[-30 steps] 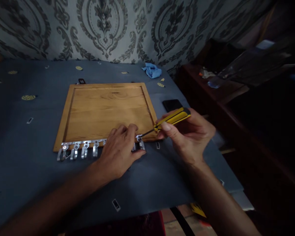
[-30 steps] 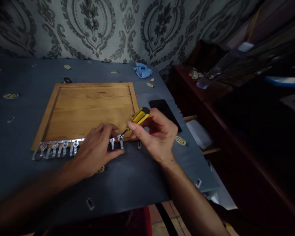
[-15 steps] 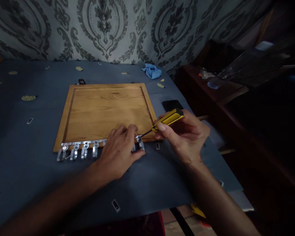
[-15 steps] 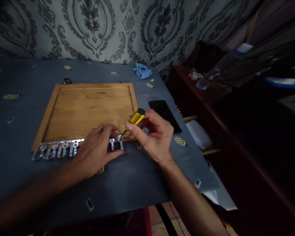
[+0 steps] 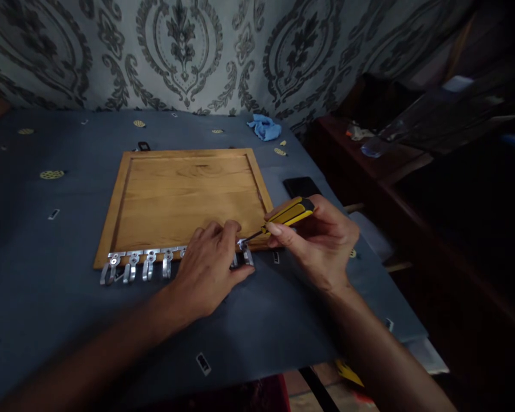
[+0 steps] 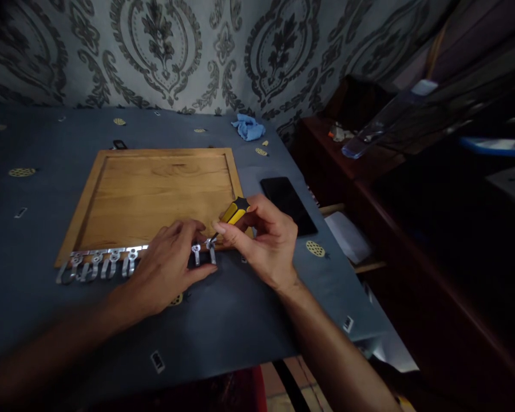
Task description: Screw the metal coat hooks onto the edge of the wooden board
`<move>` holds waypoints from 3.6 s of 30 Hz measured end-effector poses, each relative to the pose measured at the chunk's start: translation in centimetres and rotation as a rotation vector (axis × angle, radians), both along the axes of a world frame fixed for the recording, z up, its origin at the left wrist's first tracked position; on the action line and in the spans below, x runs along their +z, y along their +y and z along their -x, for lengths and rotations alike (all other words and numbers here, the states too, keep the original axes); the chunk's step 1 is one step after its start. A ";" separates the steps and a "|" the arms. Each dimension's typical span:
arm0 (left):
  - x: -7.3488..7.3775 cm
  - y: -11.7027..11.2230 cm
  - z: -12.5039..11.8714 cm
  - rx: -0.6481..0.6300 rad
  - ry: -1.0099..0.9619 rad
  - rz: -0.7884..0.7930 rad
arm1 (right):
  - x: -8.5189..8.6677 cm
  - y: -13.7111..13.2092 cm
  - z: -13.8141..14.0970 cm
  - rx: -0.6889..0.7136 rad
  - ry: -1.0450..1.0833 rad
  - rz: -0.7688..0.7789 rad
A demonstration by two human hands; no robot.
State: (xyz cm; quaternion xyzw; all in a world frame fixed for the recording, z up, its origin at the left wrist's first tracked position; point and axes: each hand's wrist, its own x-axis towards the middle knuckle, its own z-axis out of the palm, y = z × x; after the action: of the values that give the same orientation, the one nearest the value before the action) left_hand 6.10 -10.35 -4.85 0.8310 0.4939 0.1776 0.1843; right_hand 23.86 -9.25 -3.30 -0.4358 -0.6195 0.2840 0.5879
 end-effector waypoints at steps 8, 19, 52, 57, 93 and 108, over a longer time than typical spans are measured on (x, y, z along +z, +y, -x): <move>0.3 0.1 0.0 -0.003 0.023 0.032 | 0.1 -0.1 0.1 -0.014 0.007 -0.017; 0.4 0.1 0.1 -0.011 0.020 0.040 | 0.8 -0.1 0.2 -0.094 0.067 -0.083; 0.5 0.1 0.1 -0.011 0.020 0.029 | -0.1 0.2 0.4 -0.079 0.021 0.025; 0.6 0.1 0.0 -0.011 0.026 0.039 | 0.2 0.2 0.4 -0.023 -0.047 -0.001; 0.4 0.1 0.1 -0.014 0.020 0.040 | 0.6 -0.2 0.1 -0.059 0.042 -0.006; 0.6 0.1 0.1 -0.020 0.020 0.029 | 0.4 -0.2 0.2 -0.081 0.064 -0.029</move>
State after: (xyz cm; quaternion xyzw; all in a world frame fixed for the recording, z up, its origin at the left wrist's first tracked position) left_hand 5.97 -10.21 -4.29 0.8349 0.4899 0.1601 0.1933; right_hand 23.64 -9.44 -2.92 -0.4426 -0.5862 0.2648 0.6248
